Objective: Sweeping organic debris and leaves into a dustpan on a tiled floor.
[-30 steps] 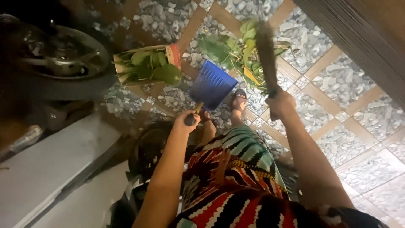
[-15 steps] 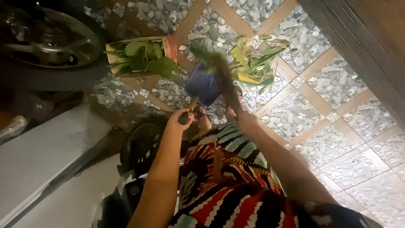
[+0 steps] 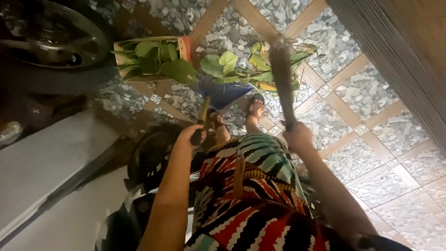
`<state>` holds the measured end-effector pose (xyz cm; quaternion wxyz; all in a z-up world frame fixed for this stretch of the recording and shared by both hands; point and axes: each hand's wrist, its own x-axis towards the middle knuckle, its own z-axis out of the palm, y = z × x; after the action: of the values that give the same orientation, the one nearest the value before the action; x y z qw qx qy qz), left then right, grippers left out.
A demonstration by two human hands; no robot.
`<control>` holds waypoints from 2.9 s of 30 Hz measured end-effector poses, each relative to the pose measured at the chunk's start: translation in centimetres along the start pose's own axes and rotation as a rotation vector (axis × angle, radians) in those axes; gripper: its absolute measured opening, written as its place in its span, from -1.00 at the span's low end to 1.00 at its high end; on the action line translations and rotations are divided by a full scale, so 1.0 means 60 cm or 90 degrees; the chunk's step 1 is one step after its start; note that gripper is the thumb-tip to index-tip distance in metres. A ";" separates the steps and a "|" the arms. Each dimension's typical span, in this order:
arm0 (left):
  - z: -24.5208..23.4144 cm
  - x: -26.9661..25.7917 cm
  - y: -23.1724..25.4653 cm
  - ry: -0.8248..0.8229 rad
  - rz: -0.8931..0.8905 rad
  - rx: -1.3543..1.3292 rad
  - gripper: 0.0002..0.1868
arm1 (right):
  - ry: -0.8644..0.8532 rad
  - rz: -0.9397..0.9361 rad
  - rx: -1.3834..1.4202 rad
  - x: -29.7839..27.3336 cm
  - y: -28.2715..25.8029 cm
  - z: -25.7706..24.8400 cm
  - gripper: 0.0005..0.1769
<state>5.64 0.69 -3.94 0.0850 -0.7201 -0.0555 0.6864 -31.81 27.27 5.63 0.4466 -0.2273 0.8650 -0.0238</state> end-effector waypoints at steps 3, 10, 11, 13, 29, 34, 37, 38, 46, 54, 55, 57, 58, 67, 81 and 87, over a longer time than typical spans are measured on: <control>0.019 0.001 0.010 -0.009 -0.028 0.022 -0.65 | -0.105 0.065 -0.011 0.004 -0.041 0.079 -0.64; 0.059 -0.109 -0.023 -0.029 0.072 0.197 -0.78 | -0.154 -0.145 -0.001 -0.030 -0.075 0.173 -0.51; 0.078 -0.156 -0.033 0.064 0.066 0.246 -0.76 | -0.133 -0.172 -0.037 -0.039 -0.076 0.167 -0.44; 0.032 -0.121 -0.050 -0.018 0.096 0.247 -0.78 | -0.170 -0.144 -0.054 -0.069 -0.062 0.124 -0.44; -0.073 -0.427 -0.101 -0.284 0.173 0.104 -0.73 | -0.070 -0.129 0.013 -0.367 -0.127 -0.099 -0.30; -0.150 -0.523 -0.085 -0.303 0.231 0.082 -0.68 | -0.022 -0.198 0.002 -0.393 -0.173 -0.071 -0.10; -0.196 -0.583 -0.071 -0.274 0.266 0.057 -0.67 | -0.015 -0.257 -0.024 -0.389 -0.227 -0.064 -0.05; -0.214 -0.604 -0.070 -0.243 0.280 0.043 -0.67 | -0.023 -0.276 -0.027 -0.388 -0.248 -0.059 -0.03; -0.311 -0.525 -0.006 0.011 0.495 0.263 -0.59 | -0.029 -0.410 -0.114 -0.243 -0.394 0.097 -0.29; -0.293 -0.186 0.092 0.380 0.531 0.664 -0.03 | -0.008 -0.407 -0.216 -0.016 -0.497 0.270 -0.59; -0.266 -0.239 0.080 0.394 0.463 0.660 -0.01 | -0.012 -0.425 -0.275 -0.003 -0.512 0.267 -0.61; -0.261 -0.297 0.048 0.406 0.382 0.653 0.01 | -0.026 -0.442 -0.337 0.024 -0.517 0.288 -0.62; -0.273 -0.301 0.038 0.407 0.415 0.650 0.02 | 0.024 -0.467 -0.346 0.048 -0.509 0.304 -0.70; -0.358 -0.306 -0.010 0.377 0.507 0.662 0.01 | -0.034 -0.454 -0.495 -0.056 -0.531 0.210 -0.64; -0.330 -0.336 -0.028 0.403 0.597 1.164 0.04 | -0.081 -0.342 -0.542 -0.129 -0.559 0.123 -0.74; -0.305 -0.355 -0.032 0.406 0.629 1.193 0.02 | 0.022 -0.199 -0.406 -0.060 -0.488 0.135 -0.70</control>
<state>22.90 -2.48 18.11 0.3238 -0.4572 0.8043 0.1979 -12.76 3.86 10.67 0.3292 -0.4849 0.7910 0.1757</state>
